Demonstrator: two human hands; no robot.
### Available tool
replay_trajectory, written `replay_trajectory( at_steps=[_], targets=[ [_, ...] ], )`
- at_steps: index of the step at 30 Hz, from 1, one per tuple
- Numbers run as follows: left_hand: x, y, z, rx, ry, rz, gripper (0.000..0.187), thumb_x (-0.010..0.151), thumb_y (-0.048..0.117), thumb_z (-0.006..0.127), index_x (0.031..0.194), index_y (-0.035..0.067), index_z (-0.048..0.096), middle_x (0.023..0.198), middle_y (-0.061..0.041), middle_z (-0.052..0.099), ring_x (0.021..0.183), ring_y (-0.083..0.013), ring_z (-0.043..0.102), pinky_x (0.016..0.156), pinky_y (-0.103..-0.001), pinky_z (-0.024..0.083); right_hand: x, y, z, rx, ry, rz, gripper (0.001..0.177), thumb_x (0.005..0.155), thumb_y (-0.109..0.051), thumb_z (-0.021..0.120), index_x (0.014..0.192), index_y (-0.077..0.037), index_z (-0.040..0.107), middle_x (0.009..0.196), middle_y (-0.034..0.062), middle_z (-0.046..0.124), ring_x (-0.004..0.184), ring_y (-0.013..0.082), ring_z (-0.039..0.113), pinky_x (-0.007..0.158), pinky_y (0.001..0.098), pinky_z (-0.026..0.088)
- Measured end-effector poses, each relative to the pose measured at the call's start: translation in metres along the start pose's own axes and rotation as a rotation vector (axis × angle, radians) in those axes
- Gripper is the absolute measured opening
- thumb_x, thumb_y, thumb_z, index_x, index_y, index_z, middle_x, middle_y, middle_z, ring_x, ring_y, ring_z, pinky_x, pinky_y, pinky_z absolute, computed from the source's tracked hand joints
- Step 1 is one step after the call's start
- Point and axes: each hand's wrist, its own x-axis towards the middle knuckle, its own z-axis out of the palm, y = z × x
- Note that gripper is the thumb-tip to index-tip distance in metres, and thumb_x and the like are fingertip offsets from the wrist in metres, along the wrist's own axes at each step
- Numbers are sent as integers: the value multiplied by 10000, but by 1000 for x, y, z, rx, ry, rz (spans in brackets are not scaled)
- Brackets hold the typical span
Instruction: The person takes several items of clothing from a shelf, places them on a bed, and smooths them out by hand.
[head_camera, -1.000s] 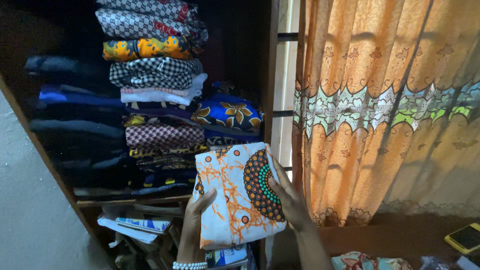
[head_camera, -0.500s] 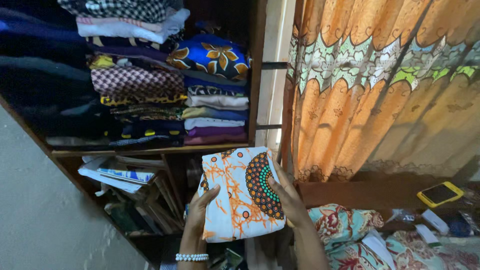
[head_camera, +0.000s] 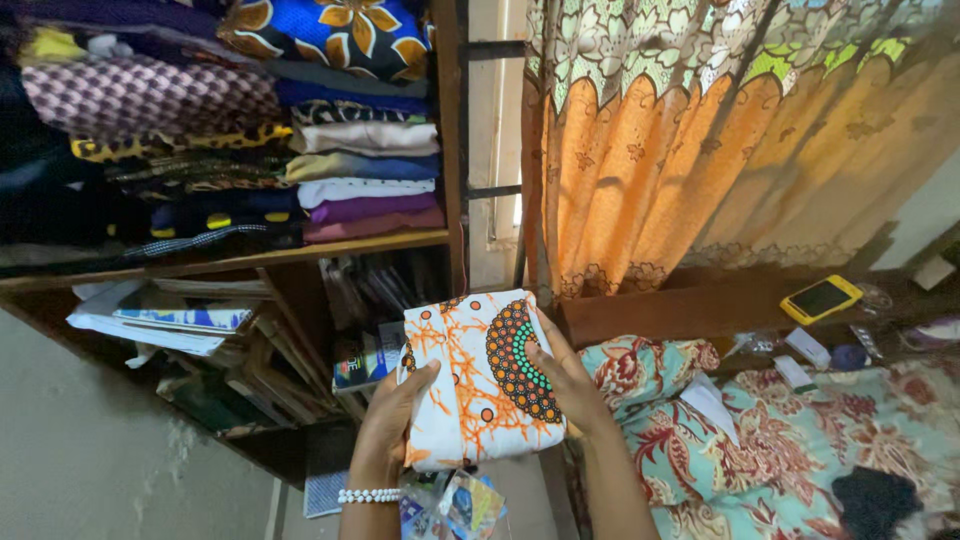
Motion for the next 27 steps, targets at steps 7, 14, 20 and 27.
replay_trajectory(
  at_steps=[7, 14, 20, 27],
  targets=[
    [-3, -16, 6, -10, -102, -58, 431, 901, 135, 664, 1291, -39, 605, 1173, -188, 737, 947, -294, 755, 826, -456, 634, -29, 15, -7, 6, 131, 43, 731, 975, -357, 610, 1594, -62, 357, 1535, 80, 496, 1382, 143, 457, 1141, 322, 362],
    [-4, -7, 24, 105, -171, -101, 456, 879, 105, 716, 1304, -16, 603, 1189, -173, 733, 968, -276, 749, 827, -434, 636, -48, -1, -1, 55, 228, 68, 770, 948, -343, 634, 1599, -83, 317, 1559, 67, 480, 1380, 143, 477, 1121, 328, 399],
    [-13, 5, 15, 148, -228, -149, 438, 858, 59, 711, 1278, 3, 600, 1185, -167, 742, 973, -277, 753, 831, -447, 638, -68, 0, 21, 48, 340, 69, 761, 944, -330, 637, 1598, -87, 332, 1544, 81, 496, 1362, 147, 489, 1106, 326, 413],
    [-16, -4, 6, 171, -310, -298, 435, 855, 66, 705, 1273, -16, 611, 1187, -181, 745, 974, -293, 759, 823, -462, 642, -109, 3, 45, 118, 502, 88, 756, 932, -296, 658, 1594, -110, 344, 1445, 98, 590, 1228, 151, 600, 1014, 338, 506]
  ],
)
